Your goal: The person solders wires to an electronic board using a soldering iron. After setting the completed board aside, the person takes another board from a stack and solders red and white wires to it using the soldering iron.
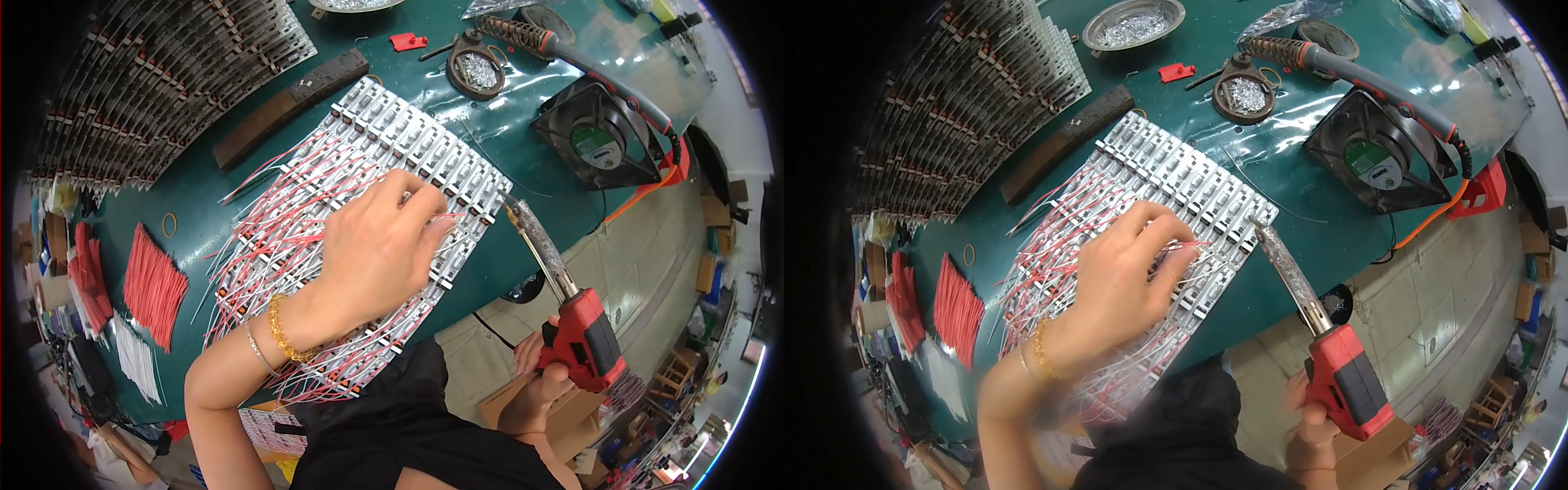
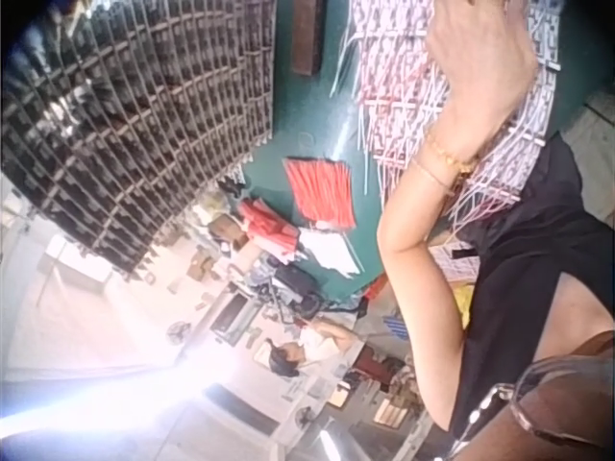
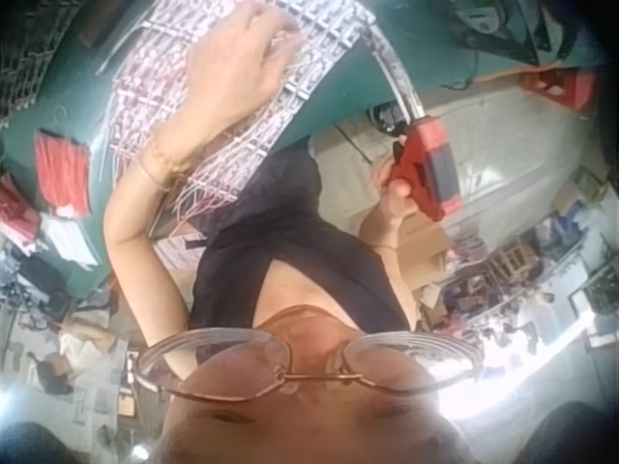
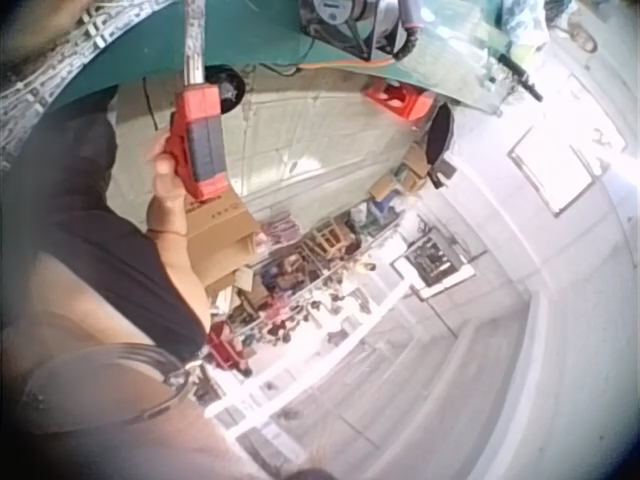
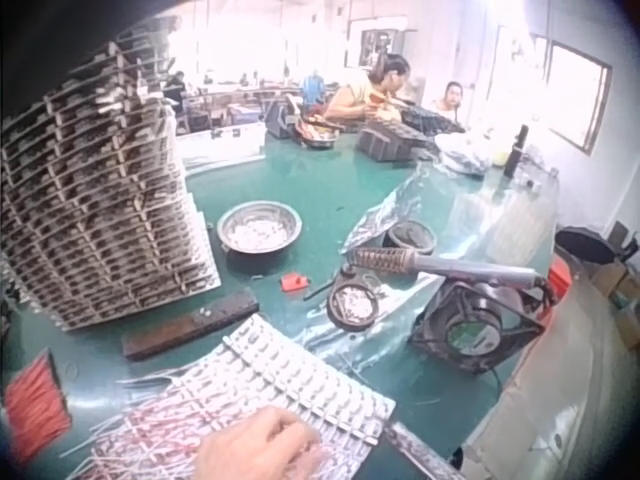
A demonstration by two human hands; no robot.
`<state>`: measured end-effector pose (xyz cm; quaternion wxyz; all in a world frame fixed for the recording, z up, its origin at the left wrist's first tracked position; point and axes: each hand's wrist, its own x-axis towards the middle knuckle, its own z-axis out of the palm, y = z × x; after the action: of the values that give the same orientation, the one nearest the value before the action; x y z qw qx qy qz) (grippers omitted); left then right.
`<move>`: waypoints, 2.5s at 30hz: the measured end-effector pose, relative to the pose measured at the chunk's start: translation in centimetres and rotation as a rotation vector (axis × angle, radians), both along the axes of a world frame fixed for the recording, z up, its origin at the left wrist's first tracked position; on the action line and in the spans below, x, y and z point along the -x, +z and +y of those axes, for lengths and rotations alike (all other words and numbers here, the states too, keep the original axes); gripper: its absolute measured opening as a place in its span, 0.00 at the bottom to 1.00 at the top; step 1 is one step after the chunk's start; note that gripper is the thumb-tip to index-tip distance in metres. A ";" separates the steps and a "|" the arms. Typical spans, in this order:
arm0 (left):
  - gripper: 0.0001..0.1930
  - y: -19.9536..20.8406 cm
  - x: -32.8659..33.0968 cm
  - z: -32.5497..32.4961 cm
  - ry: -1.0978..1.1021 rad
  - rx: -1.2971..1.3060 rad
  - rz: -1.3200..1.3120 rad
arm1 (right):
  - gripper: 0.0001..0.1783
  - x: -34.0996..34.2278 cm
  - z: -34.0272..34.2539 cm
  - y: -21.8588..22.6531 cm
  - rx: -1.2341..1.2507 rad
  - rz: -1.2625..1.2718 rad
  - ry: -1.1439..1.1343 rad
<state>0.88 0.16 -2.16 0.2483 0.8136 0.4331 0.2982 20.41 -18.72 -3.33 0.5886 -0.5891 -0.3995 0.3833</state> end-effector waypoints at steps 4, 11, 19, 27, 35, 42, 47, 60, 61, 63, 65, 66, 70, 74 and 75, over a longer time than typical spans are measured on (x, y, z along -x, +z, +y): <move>0.03 0.0 0.1 0.1 0.000 -0.120 -0.007 | 0.51 -0.1 -0.9 -0.4 0.019 0.015 0.018; 0.10 -0.1 -0.3 0.0 -0.103 -0.268 0.007 | 0.52 0.2 -1.6 -0.4 0.079 0.091 -0.006; 0.05 0.1 -0.3 -0.6 -0.055 -0.167 0.015 | 0.52 -0.2 -1.7 -0.2 0.114 0.140 0.043; 0.05 0.2 -0.6 0.1 -0.036 0.022 0.109 | 0.48 -1.0 -1.7 -0.2 0.157 0.170 0.125; 0.05 0.0 -0.6 0.2 -0.041 0.042 0.092 | 0.45 -0.7 -1.2 0.5 0.217 0.260 0.092; 0.03 -0.2 -0.6 0.3 -0.055 0.025 0.067 | 0.43 -4.0 -6.2 -3.7 0.322 -0.247 0.166; 0.05 -0.1 -0.9 0.3 -0.049 0.057 0.087 | 0.45 -2.5 -5.4 -2.8 0.308 -0.159 0.014; 0.05 -1.7 0.4 0.2 -0.022 -0.069 0.035 | 0.45 -1.0 -2.2 -3.3 -0.101 0.054 0.015; 0.04 -1.8 1.0 0.2 -0.109 -0.022 0.039 | 0.45 -1.6 -2.1 -3.7 -0.138 0.066 0.071; 0.10 -0.1 1.5 -0.5 -0.109 -0.072 -0.158 | 0.45 -3.7 -2.1 -4.4 -0.213 0.038 0.058; 0.12 1.4 6.0 -1.7 0.032 -0.274 -0.029 | 0.44 -3.7 -1.9 -4.7 -0.240 -0.018 0.011; 0.13 2.0 9.9 -2.3 0.132 -0.419 0.103 | 0.43 -3.2 -1.7 -4.2 -0.229 -0.049 0.021; 0.08 0.7 24.0 -4.1 0.670 -0.314 0.564 | 0.43 -10.5 -6.1 -12.1 -0.088 0.064 -0.042; 0.04 -2.6 32.4 -6.4 0.651 -0.224 0.538 | 0.44 -2.6 -2.7 -6.2 -0.272 -0.395 -0.066; 0.04 -2.4 34.1 -7.1 0.659 -0.163 0.580 | 0.46 -2.4 -2.6 -6.3 -0.195 -0.085 -0.028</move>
<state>-33.20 -6.93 -4.56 -0.0568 0.6990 0.6960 0.1543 22.85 -21.36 -9.59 0.6310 -0.5501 -0.4514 0.3090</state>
